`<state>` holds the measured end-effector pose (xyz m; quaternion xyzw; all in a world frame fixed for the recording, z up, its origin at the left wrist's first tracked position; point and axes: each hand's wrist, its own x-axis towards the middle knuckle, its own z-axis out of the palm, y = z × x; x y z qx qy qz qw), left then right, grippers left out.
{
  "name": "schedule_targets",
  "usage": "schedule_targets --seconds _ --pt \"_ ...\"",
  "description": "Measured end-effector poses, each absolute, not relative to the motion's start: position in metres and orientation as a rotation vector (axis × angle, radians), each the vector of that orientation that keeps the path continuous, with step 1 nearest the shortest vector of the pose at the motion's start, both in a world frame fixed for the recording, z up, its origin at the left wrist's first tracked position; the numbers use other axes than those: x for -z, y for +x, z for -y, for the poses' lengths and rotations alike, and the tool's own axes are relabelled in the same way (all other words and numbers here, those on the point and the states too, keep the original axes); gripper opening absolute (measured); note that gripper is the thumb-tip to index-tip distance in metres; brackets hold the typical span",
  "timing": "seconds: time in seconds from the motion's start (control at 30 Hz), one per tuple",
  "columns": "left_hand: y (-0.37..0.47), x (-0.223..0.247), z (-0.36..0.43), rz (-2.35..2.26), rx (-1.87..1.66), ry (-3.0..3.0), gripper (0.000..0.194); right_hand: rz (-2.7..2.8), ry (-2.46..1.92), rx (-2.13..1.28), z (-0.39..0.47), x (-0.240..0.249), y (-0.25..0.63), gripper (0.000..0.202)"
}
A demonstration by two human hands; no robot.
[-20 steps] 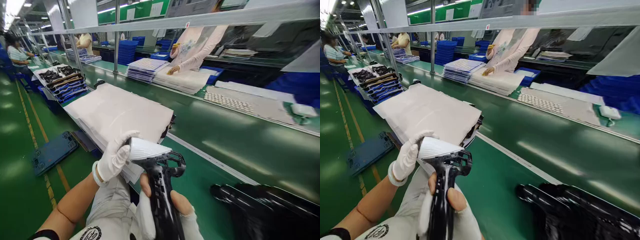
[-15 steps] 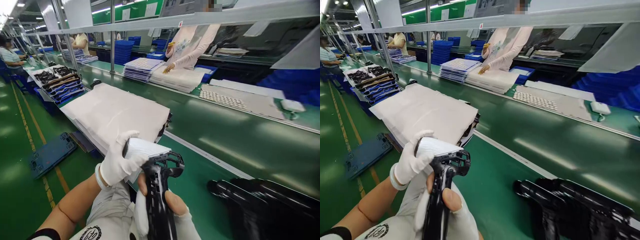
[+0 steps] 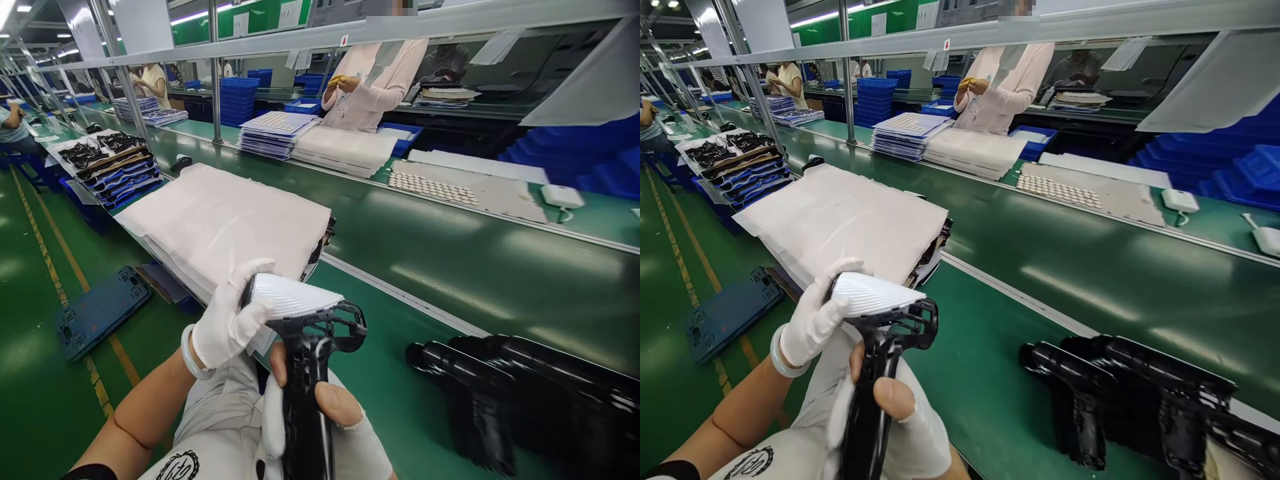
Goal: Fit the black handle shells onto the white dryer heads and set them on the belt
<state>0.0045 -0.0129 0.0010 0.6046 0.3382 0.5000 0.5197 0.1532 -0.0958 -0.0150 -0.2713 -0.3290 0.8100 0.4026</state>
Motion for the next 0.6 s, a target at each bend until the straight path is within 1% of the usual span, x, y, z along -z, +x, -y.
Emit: schedule_targets --seconds 0.07,0.17,0.23,0.37,0.43,0.5,0.6 --pt "0.007 -0.003 0.015 -0.758 -1.214 1.399 0.052 0.881 -0.687 -2.009 0.094 0.025 0.156 0.058" --pt "0.009 -0.004 0.015 -0.716 -1.209 1.399 0.056 0.899 -0.651 -1.973 0.093 0.037 0.159 0.059" --pt "0.009 -0.002 0.014 -0.706 -1.206 1.48 0.062 0.912 -0.651 -1.97 0.092 0.043 0.162 0.06" --pt "0.012 0.004 0.013 -0.775 -1.142 1.567 0.084 0.996 -0.708 -1.92 0.088 0.049 0.17 0.059" --pt "0.016 0.005 0.012 -0.789 -1.101 1.555 0.088 1.078 -0.789 -1.841 0.084 0.047 0.177 0.059" --pt "0.021 0.003 0.012 -0.763 -1.077 1.539 0.09 1.182 -0.935 -1.752 0.08 0.042 0.185 0.054" --pt "0.032 -0.001 0.012 -0.702 -1.075 1.52 0.091 1.415 -1.173 -1.625 0.076 0.035 0.197 0.033"
